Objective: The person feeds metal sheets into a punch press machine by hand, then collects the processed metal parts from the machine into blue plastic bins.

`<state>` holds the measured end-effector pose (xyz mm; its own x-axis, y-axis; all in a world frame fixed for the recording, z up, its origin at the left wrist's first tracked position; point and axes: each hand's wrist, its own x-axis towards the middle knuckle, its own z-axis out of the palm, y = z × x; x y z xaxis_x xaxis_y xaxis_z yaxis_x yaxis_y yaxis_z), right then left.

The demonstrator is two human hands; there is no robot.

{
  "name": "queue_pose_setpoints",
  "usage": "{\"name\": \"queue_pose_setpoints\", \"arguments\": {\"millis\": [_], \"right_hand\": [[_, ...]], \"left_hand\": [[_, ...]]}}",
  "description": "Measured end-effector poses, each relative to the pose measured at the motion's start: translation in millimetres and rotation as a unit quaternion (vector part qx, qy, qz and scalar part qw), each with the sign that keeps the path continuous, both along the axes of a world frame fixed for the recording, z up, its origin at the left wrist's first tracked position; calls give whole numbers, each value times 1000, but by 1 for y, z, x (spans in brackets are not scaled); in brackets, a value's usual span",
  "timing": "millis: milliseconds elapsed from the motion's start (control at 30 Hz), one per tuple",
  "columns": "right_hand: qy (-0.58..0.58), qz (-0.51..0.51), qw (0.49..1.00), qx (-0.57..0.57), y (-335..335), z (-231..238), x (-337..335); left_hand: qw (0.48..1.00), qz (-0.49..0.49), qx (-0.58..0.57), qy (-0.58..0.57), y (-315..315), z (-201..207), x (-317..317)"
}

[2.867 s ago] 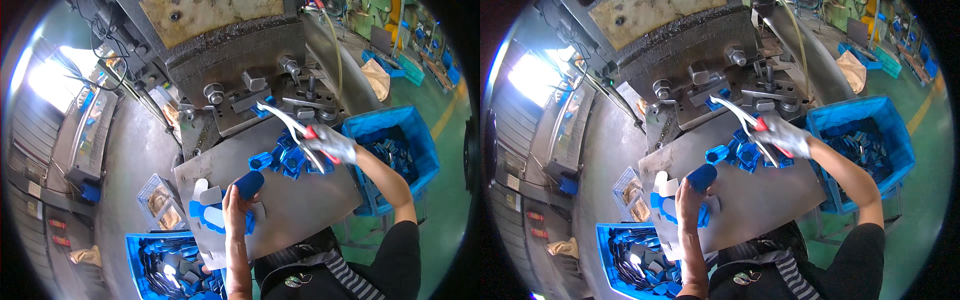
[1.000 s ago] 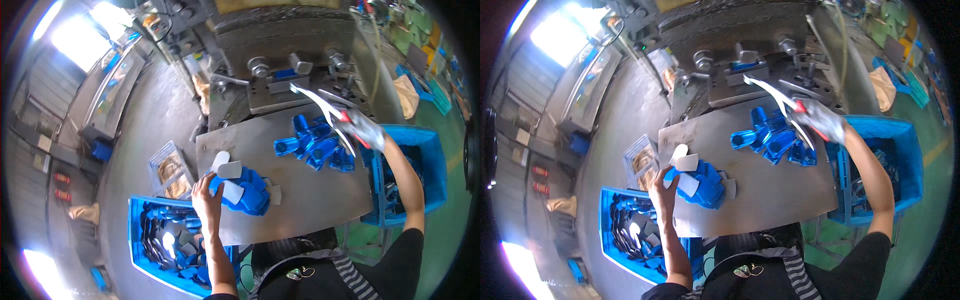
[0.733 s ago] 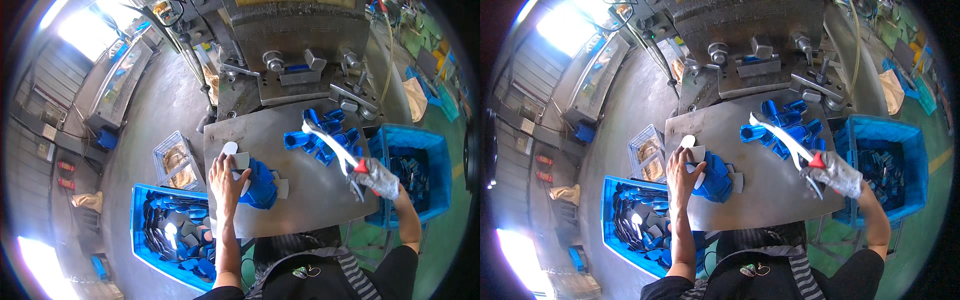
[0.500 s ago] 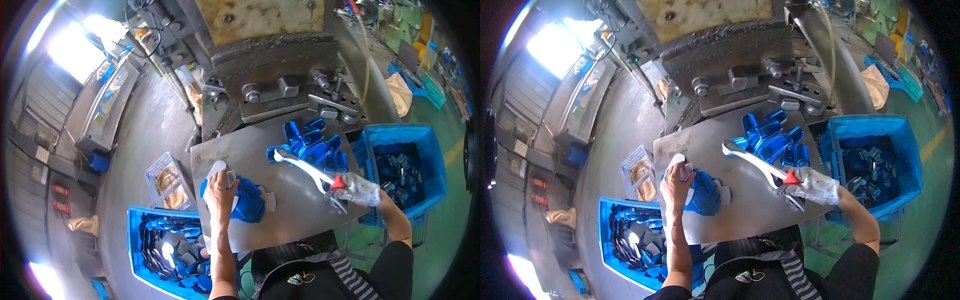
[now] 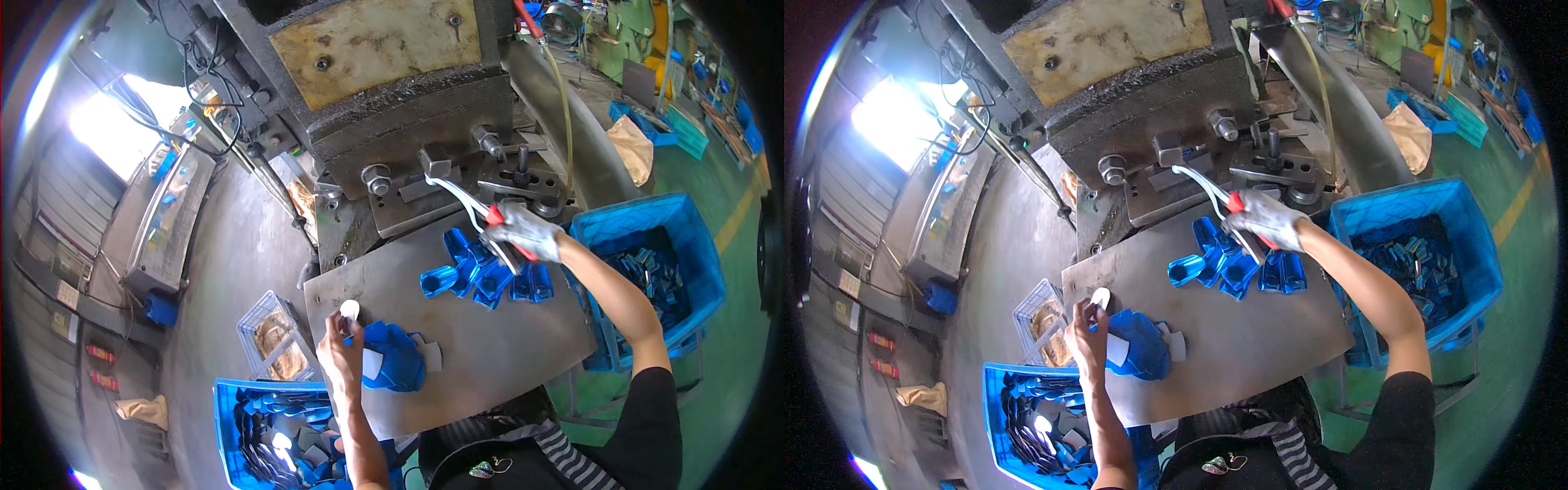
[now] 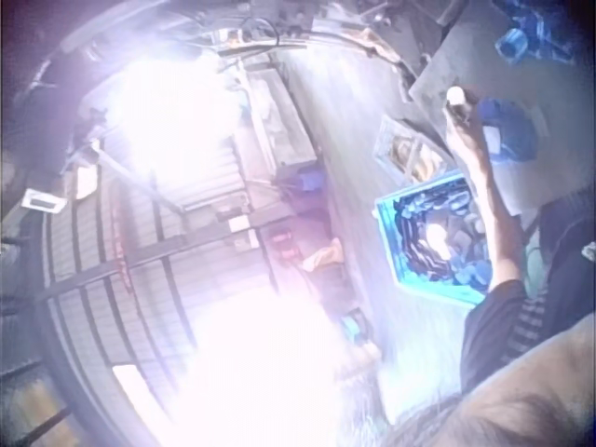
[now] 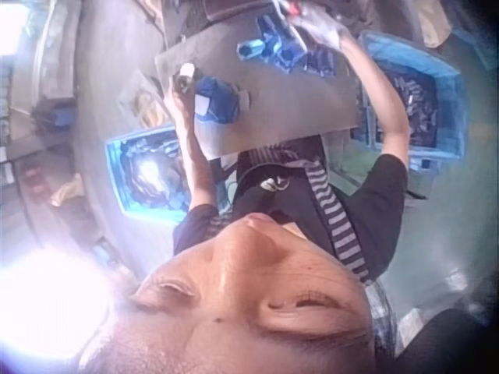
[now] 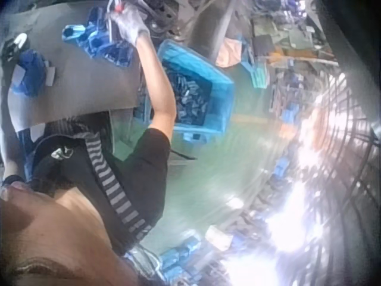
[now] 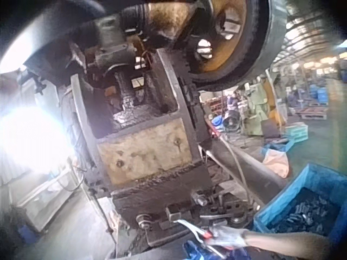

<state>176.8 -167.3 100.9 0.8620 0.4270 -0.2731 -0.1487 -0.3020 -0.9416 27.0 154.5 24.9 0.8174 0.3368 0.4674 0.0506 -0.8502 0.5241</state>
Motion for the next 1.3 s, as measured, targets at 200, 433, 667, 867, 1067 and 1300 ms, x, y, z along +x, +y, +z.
{"name": "queue_pose_setpoints", "arguments": {"millis": [200, 433, 667, 867, 1067, 1300], "right_hand": [[-61, -3, 998, -25, 45, -13, 48], [6, 0, 996, 88, 18, -14, 2], [-222, 93, 924, -297, -44, -24, -93], [-262, 121, 907, -307, -26, -5, -151], [-290, 191, 867, -358, -25, -16, -142], [-343, 56, 889, -298, -23, -5, -30]], "left_hand": [[989, 136, 48, -38, 31, 5, -1], [824, 3, -553, -122, -10, 19, -12], [661, -125, -739, 46, -70, 6, -3], [711, -158, -683, 56, -101, 14, 5], [731, -190, -652, 63, -91, 23, -3], [997, -16, 31, 63, -29, -11, -48]]}}
